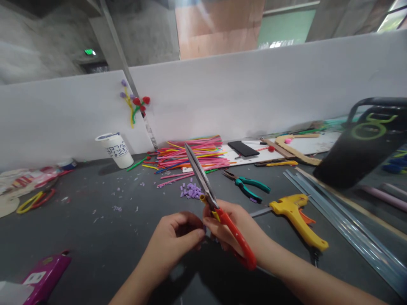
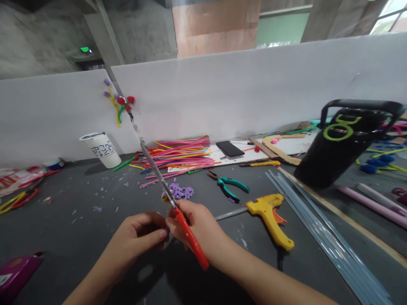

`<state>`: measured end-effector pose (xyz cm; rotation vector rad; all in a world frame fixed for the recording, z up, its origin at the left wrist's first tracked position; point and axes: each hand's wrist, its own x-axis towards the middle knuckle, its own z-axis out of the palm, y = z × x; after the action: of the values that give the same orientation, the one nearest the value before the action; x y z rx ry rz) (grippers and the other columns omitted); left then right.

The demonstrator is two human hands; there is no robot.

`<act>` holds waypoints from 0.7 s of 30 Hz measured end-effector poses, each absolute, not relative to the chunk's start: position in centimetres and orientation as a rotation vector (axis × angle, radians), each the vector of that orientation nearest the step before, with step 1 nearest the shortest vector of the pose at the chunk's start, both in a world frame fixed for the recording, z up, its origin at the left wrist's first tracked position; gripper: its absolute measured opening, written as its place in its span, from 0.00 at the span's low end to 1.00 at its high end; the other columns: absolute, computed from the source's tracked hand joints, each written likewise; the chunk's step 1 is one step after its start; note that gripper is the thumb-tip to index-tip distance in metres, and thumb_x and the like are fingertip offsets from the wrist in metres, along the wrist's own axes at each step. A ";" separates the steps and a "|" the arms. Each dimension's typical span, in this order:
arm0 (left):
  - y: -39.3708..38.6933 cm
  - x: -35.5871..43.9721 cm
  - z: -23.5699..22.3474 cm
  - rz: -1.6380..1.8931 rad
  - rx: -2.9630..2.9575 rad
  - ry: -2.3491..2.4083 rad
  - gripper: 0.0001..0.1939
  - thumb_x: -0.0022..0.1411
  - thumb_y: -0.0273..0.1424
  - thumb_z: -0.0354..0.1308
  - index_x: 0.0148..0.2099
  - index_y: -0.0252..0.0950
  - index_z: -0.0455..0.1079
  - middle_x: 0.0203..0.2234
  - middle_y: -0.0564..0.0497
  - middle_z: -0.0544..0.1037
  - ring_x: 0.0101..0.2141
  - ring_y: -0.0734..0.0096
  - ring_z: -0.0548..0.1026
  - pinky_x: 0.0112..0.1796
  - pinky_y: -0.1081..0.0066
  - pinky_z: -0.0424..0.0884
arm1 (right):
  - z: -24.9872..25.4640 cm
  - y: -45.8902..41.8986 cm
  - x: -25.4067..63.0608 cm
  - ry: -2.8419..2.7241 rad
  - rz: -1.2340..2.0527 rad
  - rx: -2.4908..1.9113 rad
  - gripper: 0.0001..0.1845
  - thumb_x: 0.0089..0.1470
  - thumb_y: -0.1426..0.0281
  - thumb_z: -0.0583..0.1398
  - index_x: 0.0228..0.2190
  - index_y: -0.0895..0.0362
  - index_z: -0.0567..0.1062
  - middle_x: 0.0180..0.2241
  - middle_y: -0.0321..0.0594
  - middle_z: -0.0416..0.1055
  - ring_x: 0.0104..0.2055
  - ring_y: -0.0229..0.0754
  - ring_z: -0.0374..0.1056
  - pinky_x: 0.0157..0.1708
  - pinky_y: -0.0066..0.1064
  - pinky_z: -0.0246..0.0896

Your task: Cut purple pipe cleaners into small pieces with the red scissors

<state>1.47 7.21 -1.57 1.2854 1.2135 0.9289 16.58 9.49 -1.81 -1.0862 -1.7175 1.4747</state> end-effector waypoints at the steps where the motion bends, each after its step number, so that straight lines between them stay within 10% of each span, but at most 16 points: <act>1: 7.2 1.5 -1.6 0.938 1.284 1.214 0.01 0.45 0.24 0.57 0.24 0.32 0.70 0.17 0.53 0.70 0.19 0.76 0.67 0.23 0.75 0.63 | -1.7 9.5 16.6 -1.721 1.469 -1.076 0.06 0.46 0.68 0.55 0.23 0.56 0.61 0.16 0.27 0.55 0.14 0.28 0.52 0.13 0.19 0.49; 21: 7.1 0.2 -1.1 1.702 0.926 1.017 0.00 0.49 0.26 0.59 0.27 0.34 0.71 0.19 0.56 0.71 0.21 0.81 0.67 0.25 0.80 0.64 | -3.4 9.0 16.7 -2.444 0.248 -1.285 0.19 0.48 0.53 0.51 0.28 0.57 0.63 0.21 0.38 0.68 0.22 0.41 0.63 0.20 0.27 0.43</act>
<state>0.22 7.08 -1.09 0.9256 1.0165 1.7023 16.74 9.02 -3.44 -1.2854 -2.4442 0.2480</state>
